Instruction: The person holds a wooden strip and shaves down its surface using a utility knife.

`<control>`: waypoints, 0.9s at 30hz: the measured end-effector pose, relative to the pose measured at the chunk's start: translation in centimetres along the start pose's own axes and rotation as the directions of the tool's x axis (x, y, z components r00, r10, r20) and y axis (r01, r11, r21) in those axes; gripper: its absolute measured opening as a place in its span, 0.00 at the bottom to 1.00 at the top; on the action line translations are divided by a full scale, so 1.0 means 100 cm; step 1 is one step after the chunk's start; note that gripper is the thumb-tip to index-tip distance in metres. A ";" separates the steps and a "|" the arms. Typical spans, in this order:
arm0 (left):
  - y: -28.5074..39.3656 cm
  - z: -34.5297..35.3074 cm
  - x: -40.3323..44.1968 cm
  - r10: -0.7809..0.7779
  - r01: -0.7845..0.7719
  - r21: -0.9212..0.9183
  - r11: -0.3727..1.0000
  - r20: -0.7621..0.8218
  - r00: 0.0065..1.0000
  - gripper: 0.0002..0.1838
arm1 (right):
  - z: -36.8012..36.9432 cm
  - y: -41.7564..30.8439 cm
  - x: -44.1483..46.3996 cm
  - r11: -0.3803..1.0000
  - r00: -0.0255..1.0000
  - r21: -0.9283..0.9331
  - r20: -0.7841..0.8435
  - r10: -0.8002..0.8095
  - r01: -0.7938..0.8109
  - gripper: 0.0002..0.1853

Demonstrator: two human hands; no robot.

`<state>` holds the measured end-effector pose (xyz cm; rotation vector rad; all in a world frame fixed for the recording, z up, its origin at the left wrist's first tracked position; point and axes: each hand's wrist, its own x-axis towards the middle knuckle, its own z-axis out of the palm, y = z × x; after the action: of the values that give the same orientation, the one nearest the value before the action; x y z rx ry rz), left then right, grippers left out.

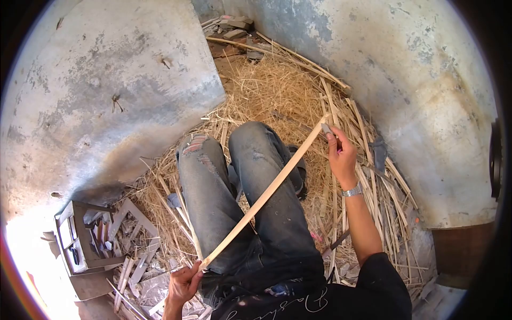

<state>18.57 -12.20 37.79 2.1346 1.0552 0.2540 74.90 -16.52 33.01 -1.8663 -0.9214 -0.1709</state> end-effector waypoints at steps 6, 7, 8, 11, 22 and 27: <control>-0.014 -0.004 0.001 -0.038 0.050 -0.134 0.990 0.088 0.995 0.14 | 0.014 0.020 0.005 0.978 0.965 -0.016 -0.162 -0.208 0.208 0.17; -0.020 -0.005 0.000 -0.040 0.056 -0.165 0.985 0.097 0.994 0.13 | 0.013 0.019 -0.002 0.976 0.966 -0.036 -0.140 -0.217 0.214 0.17; -0.020 -0.009 -0.001 -0.040 0.056 -0.163 0.985 0.097 0.995 0.13 | 0.012 0.016 -0.005 0.974 0.967 -0.054 -0.117 -0.225 0.220 0.17; -0.027 -0.017 -0.005 -0.106 0.130 -0.182 0.975 0.134 0.985 0.14 | 0.000 0.017 0.002 0.966 0.965 0.038 -0.062 -0.254 0.256 0.17; -0.025 -0.015 -0.005 -0.205 0.253 -0.218 0.943 0.218 0.954 0.20 | 0.007 -0.012 -0.015 0.926 0.921 0.032 0.097 -0.377 0.375 0.22; -0.023 -0.013 -0.001 -0.189 0.242 -0.239 0.940 0.224 0.956 0.22 | 0.016 -0.026 -0.022 0.918 0.912 0.089 0.117 -0.394 0.386 0.25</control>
<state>16.52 -10.70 37.15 1.7490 1.0644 0.0695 71.22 -15.83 33.06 -1.6309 -1.3742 -0.2588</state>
